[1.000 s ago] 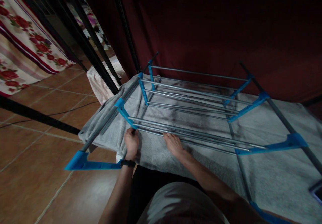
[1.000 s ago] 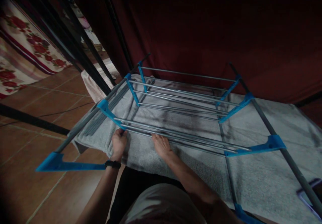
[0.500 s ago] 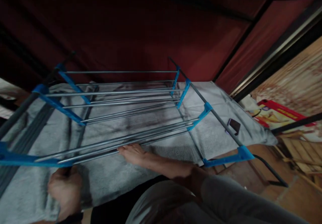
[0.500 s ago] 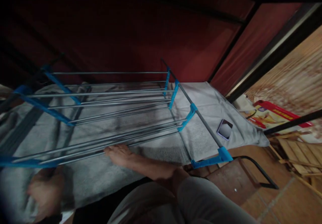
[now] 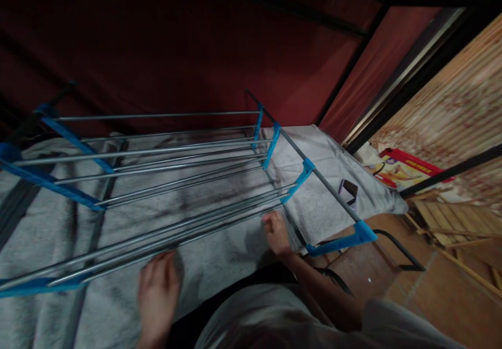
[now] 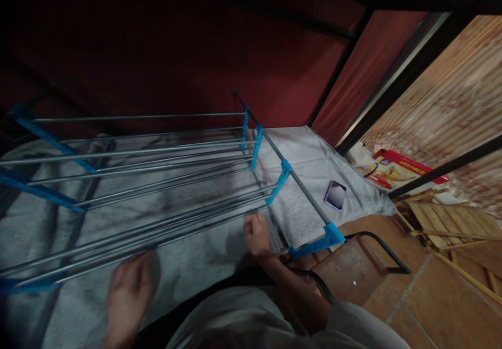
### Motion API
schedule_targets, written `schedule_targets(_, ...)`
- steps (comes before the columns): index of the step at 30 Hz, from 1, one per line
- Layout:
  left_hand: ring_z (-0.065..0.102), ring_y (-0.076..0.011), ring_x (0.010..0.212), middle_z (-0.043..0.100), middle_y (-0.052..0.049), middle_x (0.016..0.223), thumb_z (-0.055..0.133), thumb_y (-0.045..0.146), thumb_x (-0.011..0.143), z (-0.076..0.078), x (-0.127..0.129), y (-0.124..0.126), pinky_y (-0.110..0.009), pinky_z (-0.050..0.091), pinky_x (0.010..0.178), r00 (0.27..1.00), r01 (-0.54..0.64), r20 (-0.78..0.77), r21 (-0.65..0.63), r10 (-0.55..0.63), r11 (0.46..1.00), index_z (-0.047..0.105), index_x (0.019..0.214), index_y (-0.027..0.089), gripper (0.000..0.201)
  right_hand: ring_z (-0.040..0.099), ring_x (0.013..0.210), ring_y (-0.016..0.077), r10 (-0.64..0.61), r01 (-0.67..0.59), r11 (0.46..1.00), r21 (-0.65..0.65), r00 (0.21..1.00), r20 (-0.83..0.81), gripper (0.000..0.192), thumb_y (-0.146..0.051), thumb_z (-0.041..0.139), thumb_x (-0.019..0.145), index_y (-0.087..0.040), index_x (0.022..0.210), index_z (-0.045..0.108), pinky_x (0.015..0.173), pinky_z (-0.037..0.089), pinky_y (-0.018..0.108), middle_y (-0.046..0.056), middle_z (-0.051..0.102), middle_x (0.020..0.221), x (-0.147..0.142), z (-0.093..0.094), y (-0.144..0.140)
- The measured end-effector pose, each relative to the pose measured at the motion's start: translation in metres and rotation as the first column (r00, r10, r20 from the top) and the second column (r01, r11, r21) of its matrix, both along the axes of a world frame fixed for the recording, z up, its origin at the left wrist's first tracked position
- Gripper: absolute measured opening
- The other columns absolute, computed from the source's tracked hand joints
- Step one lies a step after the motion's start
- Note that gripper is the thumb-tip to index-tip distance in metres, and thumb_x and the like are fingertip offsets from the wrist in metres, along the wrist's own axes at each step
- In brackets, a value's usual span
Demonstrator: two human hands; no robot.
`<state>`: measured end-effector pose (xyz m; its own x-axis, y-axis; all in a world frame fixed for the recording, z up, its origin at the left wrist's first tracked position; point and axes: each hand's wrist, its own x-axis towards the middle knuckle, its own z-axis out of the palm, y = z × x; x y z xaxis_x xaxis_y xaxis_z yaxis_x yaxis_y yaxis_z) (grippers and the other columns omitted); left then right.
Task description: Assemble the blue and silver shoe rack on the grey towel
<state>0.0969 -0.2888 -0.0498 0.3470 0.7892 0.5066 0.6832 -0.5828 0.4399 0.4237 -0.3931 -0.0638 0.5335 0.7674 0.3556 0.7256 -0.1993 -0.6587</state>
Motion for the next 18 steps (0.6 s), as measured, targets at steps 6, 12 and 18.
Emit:
schedule_targets(6,0.056,-0.0256,0.122,0.061,-0.012,0.132,0.037,0.016,0.098,0.012,0.172,-0.009,-0.044,0.043,0.107,0.820,0.462,-0.295,-0.164,-0.491,0.871,0.055,0.132,0.016,0.039,0.053,0.103,0.0265,-0.313,0.319,0.945,-0.069,0.946,0.085,0.033,-0.011,0.044,0.080,-0.014,0.109,0.059,0.095,0.044,0.043,0.013,0.058,0.104,0.068,-0.001,-0.017)
schedule_targets(12,0.058,-0.0278,0.120,0.061,-0.015,0.132,0.040,0.019,0.098,0.021,0.263,-0.002,-0.042,0.048,0.100,0.688,0.506,-0.351,-0.395,-0.635,0.767,0.053,0.134,0.016,0.038,0.054,0.094,0.0242,-0.276,0.296,0.933,-0.205,0.954,0.120,0.041,-0.009,0.043,0.082,-0.014,0.120,0.057,0.087,0.045,0.036,0.011,0.056,0.099,0.075,-0.003,-0.008)
schedule_targets(18,0.062,-0.0250,0.117,0.064,-0.018,0.126,0.028,0.008,0.097,0.028,0.297,-0.004,-0.039,0.048,0.101,0.639,0.556,-0.332,-0.425,-0.694,0.715,0.056,0.126,0.012,0.040,0.050,0.084,0.0221,-0.303,0.325,0.921,-0.215,0.944,0.132,0.035,-0.008,0.042,0.083,-0.016,0.111,0.059,0.080,0.044,0.034,0.008,0.053,0.092,0.072,-0.001,-0.004)
